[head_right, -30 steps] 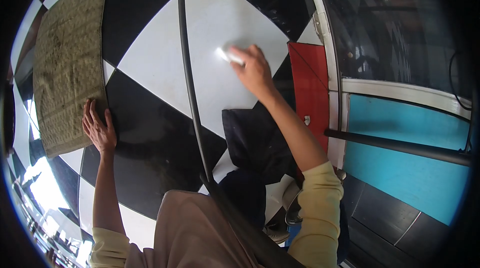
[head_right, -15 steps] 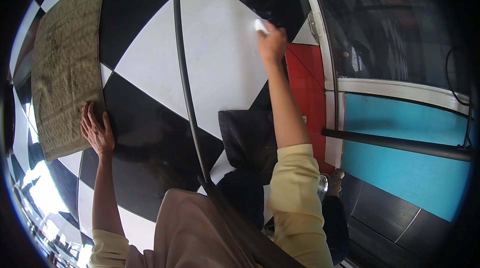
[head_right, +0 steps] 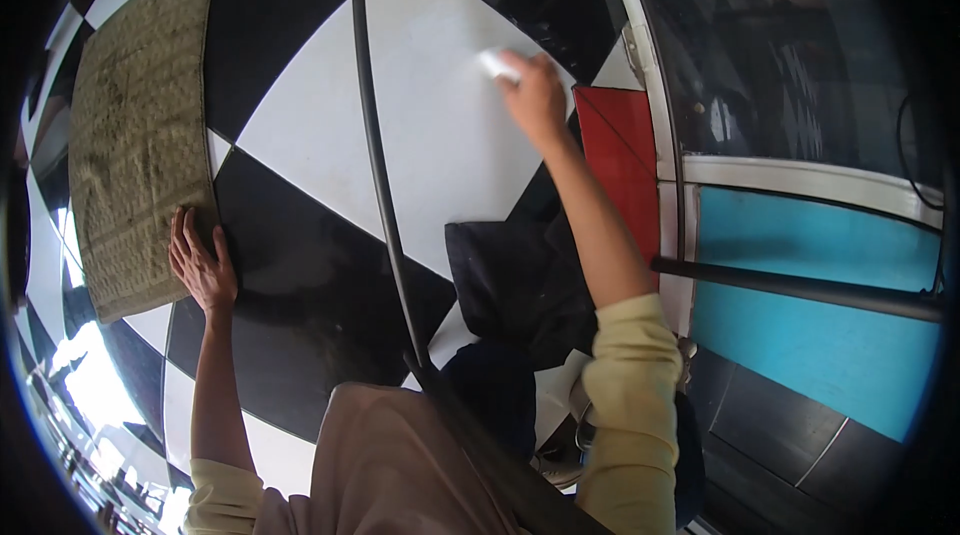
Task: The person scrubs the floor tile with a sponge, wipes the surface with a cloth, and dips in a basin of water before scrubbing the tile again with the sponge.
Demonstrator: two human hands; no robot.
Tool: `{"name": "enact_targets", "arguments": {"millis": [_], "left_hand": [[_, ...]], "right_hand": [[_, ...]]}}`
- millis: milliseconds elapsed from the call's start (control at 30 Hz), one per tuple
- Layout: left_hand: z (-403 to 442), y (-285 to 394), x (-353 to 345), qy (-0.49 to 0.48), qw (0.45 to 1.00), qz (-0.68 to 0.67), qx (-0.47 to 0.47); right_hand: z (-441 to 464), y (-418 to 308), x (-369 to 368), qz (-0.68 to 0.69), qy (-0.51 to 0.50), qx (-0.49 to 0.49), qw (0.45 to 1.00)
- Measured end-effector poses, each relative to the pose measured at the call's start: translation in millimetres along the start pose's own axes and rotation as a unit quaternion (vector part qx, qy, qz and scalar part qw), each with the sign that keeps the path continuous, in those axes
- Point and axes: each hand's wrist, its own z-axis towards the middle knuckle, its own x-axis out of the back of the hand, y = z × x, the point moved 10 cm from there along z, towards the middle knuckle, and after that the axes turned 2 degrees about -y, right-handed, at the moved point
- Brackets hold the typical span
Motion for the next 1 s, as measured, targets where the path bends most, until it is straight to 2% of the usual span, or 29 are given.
{"name": "enact_targets", "arguments": {"millis": [33,133,167,200,267,367,500,533,600,633,733,767,800,867,900,1000], "left_hand": [[1.2,-0.5,-0.9,0.002,1.000,-0.001,0.003],[1.0,-2.8,-0.2,0.004,1.000,-0.002,0.008],[1.3,-1.7,-0.1,0.005,1.000,-0.005,0.008],[2.3,-0.9,-0.2,0.008,1.000,-0.006,0.008],[1.4,-0.2,1.2,0.009,1.000,-0.004,0.002],[1.2,-0.6,0.5,0.009,1.000,-0.002,0.002],[2.2,0.0,0.4,0.005,1.000,-0.006,0.008],[2.7,0.2,0.8,0.005,1.000,-0.004,0.009],[2.3,2.2,1.4,0.000,1.000,-0.001,0.000],[3.0,2.2,1.1,0.003,1.000,-0.001,0.000],[1.0,-0.8,1.6,0.003,1.000,-0.003,0.004],[1.7,0.5,1.5,0.004,1.000,-0.006,0.004],[2.7,0.1,1.3,0.005,1.000,-0.008,0.008],[1.7,0.5,1.4,0.002,1.000,-0.011,0.005],[3.8,1.9,0.6,0.003,1.000,-0.011,0.003],[0.0,-1.5,-1.3,0.000,1.000,-0.007,0.012]], "right_hand": [[9.5,23.4,12.8,0.001,0.027,-0.081,0.996],[13.5,28.8,8.7,-0.037,0.031,-0.116,0.992],[7.1,-4.4,2.2,-0.006,0.008,-0.014,1.000],[-3.8,-27.4,-7.8,0.027,-0.022,0.042,0.999],[-5.4,-26.3,-8.0,0.026,-0.037,0.030,0.999],[21.0,45.7,13.5,0.018,0.038,-0.149,0.988],[-1.5,-30.3,-7.5,0.015,-0.035,0.035,0.999],[-7.7,-38.5,-10.1,0.018,-0.054,0.052,0.997],[9.3,5.0,0.0,0.036,-0.022,-0.057,0.997],[17.6,16.3,13.1,-0.006,0.014,-0.091,0.996],[14.9,4.8,4.8,-0.033,0.000,-0.061,0.998],[7.1,-26.5,0.1,-0.019,-0.023,0.014,0.999],[-5.4,-42.5,-4.2,0.002,-0.066,0.023,0.998],[6.2,-15.9,-0.9,0.006,-0.031,-0.010,0.999],[14.8,6.7,6.2,0.011,-0.009,-0.062,0.998],[21.8,0.6,8.7,-0.052,0.010,-0.062,0.997]]}}
